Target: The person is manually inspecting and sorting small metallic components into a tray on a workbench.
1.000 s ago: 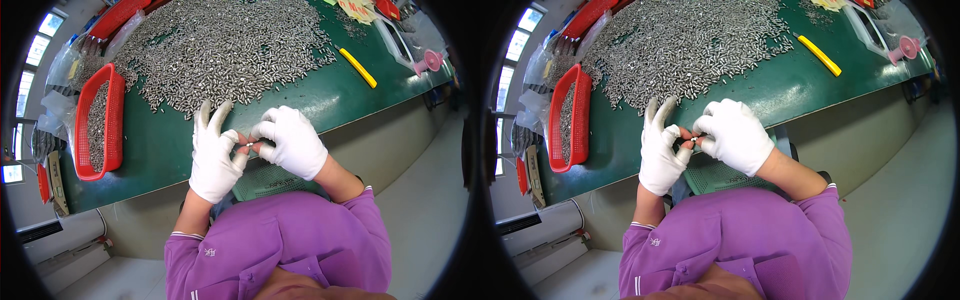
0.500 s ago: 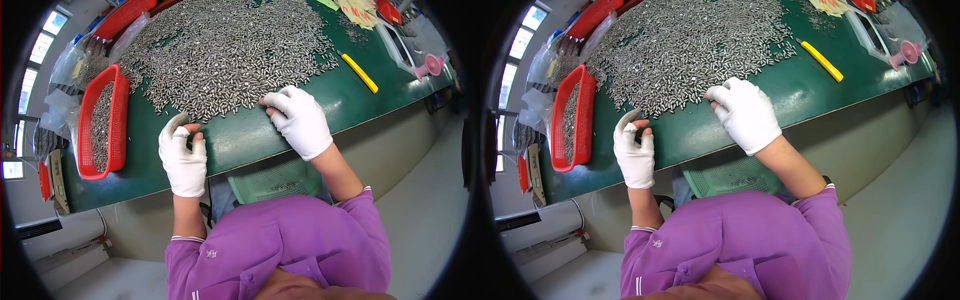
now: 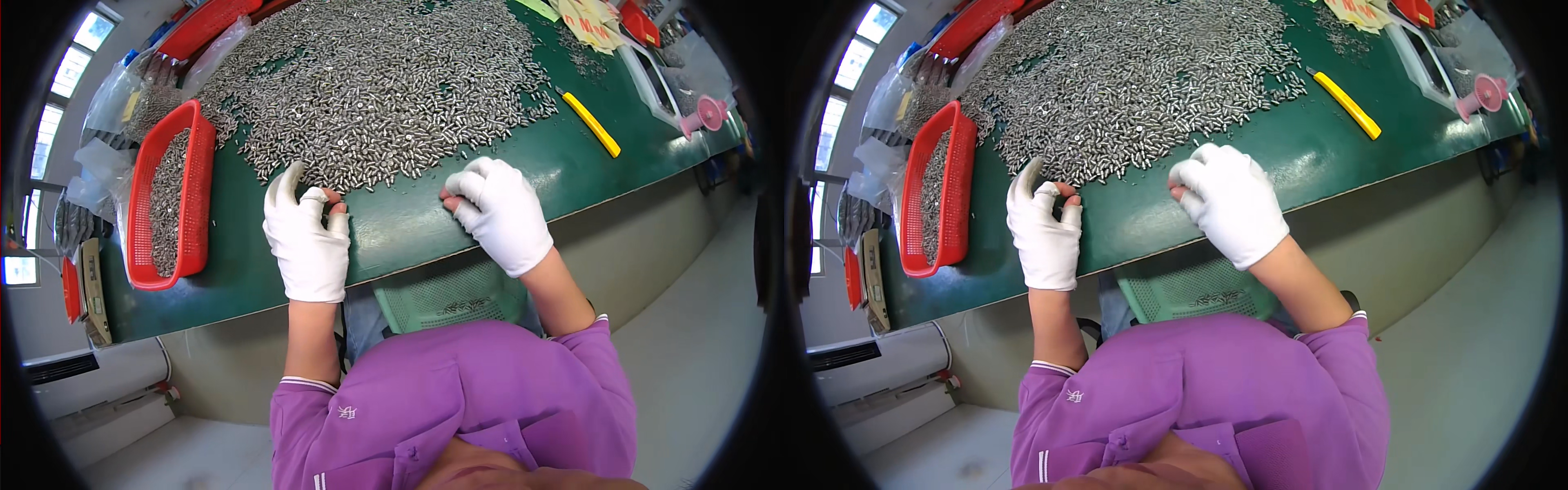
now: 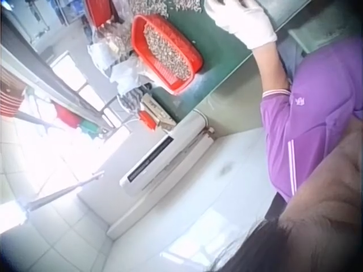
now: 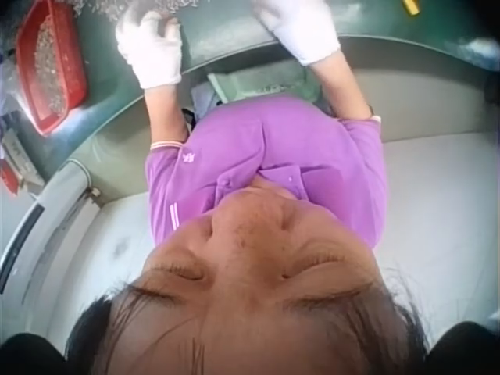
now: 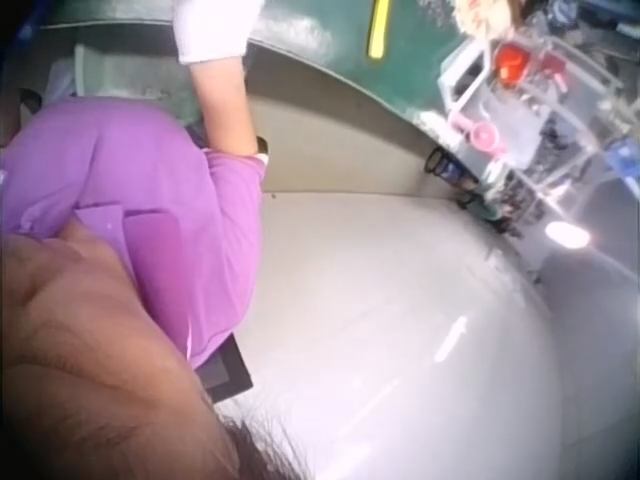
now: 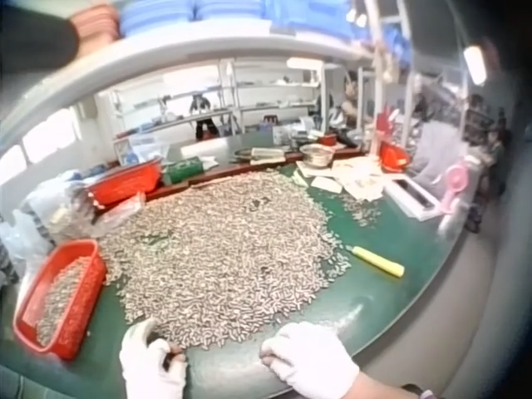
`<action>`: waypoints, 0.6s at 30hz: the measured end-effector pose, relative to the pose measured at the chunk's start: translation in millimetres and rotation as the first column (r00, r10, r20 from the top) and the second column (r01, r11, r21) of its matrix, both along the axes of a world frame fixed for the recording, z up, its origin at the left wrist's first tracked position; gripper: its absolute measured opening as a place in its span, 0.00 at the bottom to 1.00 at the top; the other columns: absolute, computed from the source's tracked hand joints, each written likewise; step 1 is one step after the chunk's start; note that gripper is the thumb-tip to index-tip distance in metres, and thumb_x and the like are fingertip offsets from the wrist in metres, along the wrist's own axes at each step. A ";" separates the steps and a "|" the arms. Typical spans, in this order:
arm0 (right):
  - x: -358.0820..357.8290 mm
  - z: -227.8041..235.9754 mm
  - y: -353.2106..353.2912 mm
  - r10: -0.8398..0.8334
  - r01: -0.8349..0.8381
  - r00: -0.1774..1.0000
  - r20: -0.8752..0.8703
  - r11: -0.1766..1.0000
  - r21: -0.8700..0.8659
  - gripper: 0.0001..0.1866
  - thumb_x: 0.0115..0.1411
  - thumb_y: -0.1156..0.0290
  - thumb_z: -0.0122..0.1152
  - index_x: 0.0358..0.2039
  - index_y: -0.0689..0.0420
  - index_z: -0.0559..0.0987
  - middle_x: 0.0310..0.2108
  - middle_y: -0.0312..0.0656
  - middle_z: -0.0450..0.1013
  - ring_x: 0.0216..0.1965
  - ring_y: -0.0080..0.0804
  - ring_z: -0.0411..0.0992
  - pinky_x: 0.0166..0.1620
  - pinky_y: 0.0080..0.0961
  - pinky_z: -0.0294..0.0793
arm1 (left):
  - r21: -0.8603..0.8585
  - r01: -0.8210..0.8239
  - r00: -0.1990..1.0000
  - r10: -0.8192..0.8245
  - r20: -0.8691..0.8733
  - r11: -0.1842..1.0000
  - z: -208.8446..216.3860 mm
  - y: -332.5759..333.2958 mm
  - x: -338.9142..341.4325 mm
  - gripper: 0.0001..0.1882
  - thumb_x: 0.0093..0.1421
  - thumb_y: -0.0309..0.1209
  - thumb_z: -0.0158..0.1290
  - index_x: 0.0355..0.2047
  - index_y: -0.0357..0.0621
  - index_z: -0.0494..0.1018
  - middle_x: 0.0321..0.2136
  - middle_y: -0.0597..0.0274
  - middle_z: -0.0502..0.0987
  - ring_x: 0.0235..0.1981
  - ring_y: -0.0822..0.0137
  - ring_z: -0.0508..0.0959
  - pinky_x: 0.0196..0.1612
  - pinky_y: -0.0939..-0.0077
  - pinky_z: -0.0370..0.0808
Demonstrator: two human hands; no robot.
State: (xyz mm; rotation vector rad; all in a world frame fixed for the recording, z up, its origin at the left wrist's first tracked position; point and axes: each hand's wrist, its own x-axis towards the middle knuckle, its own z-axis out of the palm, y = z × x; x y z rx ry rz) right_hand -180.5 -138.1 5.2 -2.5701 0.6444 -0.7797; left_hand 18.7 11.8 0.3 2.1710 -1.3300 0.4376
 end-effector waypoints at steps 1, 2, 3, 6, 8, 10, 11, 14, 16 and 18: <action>-2.1 2.2 3.0 0.050 -0.049 0.999 -0.021 0.999 0.016 0.03 0.56 0.67 0.67 0.30 0.48 0.80 0.31 0.37 0.73 0.35 0.41 0.73 0.39 0.39 0.75 | 0.002 0.001 1.000 -0.001 0.015 1.000 -0.4 0.5 0.1 0.12 0.45 0.24 0.68 0.29 0.44 0.77 0.57 0.47 0.74 0.58 0.45 0.72 0.57 0.53 0.72; -3.2 3.7 5.3 0.097 -0.096 0.995 -0.037 0.995 0.017 0.03 0.56 0.67 0.67 0.31 0.48 0.81 0.31 0.37 0.73 0.35 0.41 0.73 0.39 0.39 0.75 | 0.007 -0.002 1.000 0.002 0.011 1.000 -0.5 0.2 0.3 0.11 0.46 0.24 0.67 0.29 0.44 0.77 0.58 0.46 0.73 0.58 0.44 0.72 0.57 0.53 0.72; -3.6 4.5 7.1 0.143 -0.142 0.988 -0.051 0.990 0.020 0.03 0.56 0.67 0.67 0.31 0.48 0.81 0.31 0.37 0.73 0.36 0.41 0.73 0.39 0.38 0.75 | 0.008 0.001 1.000 -0.001 0.009 1.000 -1.2 -0.1 -0.1 0.11 0.46 0.24 0.67 0.29 0.44 0.77 0.58 0.46 0.73 0.58 0.44 0.72 0.57 0.53 0.72; -0.8 3.4 7.6 0.202 -0.201 0.977 -0.065 0.979 0.026 0.03 0.56 0.69 0.65 0.32 0.48 0.82 0.30 0.36 0.73 0.36 0.40 0.73 0.40 0.38 0.74 | 0.030 -0.044 0.997 0.042 0.060 0.999 -0.9 -1.4 -3.0 0.10 0.47 0.25 0.66 0.28 0.43 0.76 0.59 0.45 0.72 0.60 0.43 0.71 0.58 0.52 0.71; 1.3 1.7 7.4 0.217 -0.216 0.973 -0.073 0.976 0.026 0.03 0.56 0.69 0.64 0.32 0.48 0.82 0.30 0.36 0.73 0.36 0.40 0.73 0.40 0.37 0.74 | 0.067 -0.014 1.000 0.013 0.013 0.998 0.9 0.4 -10.7 0.09 0.48 0.25 0.65 0.28 0.43 0.76 0.60 0.44 0.71 0.61 0.42 0.69 0.59 0.50 0.70; 3.5 0.2 7.5 0.248 -0.247 0.966 -0.065 0.969 0.032 0.04 0.56 0.70 0.62 0.32 0.48 0.82 0.31 0.36 0.74 0.36 0.40 0.74 0.40 0.37 0.74 | 0.072 0.089 0.993 -0.082 -0.090 0.993 4.2 0.8 -25.3 0.08 0.49 0.26 0.65 0.28 0.43 0.75 0.60 0.44 0.71 0.64 0.40 0.66 0.61 0.49 0.67; 4.7 0.9 8.6 0.248 -0.247 0.967 -0.064 0.968 0.034 0.04 0.56 0.70 0.62 0.32 0.48 0.82 0.31 0.36 0.74 0.36 0.40 0.74 0.40 0.37 0.74 | 0.076 0.133 0.986 -0.124 -0.116 0.988 6.4 1.4 -34.2 0.09 0.48 0.24 0.66 0.29 0.42 0.76 0.61 0.46 0.70 0.63 0.43 0.68 0.62 0.52 0.67; 6.1 3.3 10.1 0.261 -0.258 0.963 -0.070 0.965 0.042 0.04 0.56 0.70 0.63 0.33 0.48 0.82 0.32 0.36 0.75 0.36 0.40 0.74 0.41 0.37 0.74 | 0.095 0.208 0.965 -0.188 -0.181 0.974 9.4 -2.4 -49.6 0.11 0.48 0.26 0.67 0.30 0.42 0.76 0.63 0.47 0.70 0.65 0.40 0.65 0.64 0.51 0.66; 6.3 1.8 9.2 0.270 -0.268 0.962 -0.046 0.963 0.037 0.04 0.56 0.70 0.62 0.33 0.48 0.82 0.32 0.36 0.75 0.37 0.41 0.74 0.41 0.38 0.74 | 0.102 0.205 0.966 -0.184 -0.183 0.973 7.5 -5.0 -54.7 0.12 0.48 0.29 0.68 0.31 0.44 0.77 0.63 0.48 0.69 0.67 0.39 0.63 0.65 0.49 0.63; 6.2 -0.2 8.1 0.264 -0.262 0.964 -0.029 0.963 0.063 0.04 0.56 0.70 0.62 0.33 0.49 0.81 0.32 0.37 0.75 0.37 0.42 0.74 0.41 0.38 0.74 | 0.097 0.210 0.966 -0.191 -0.176 0.973 6.7 -6.7 -56.0 0.12 0.48 0.29 0.68 0.31 0.45 0.77 0.63 0.48 0.69 0.67 0.39 0.63 0.65 0.49 0.63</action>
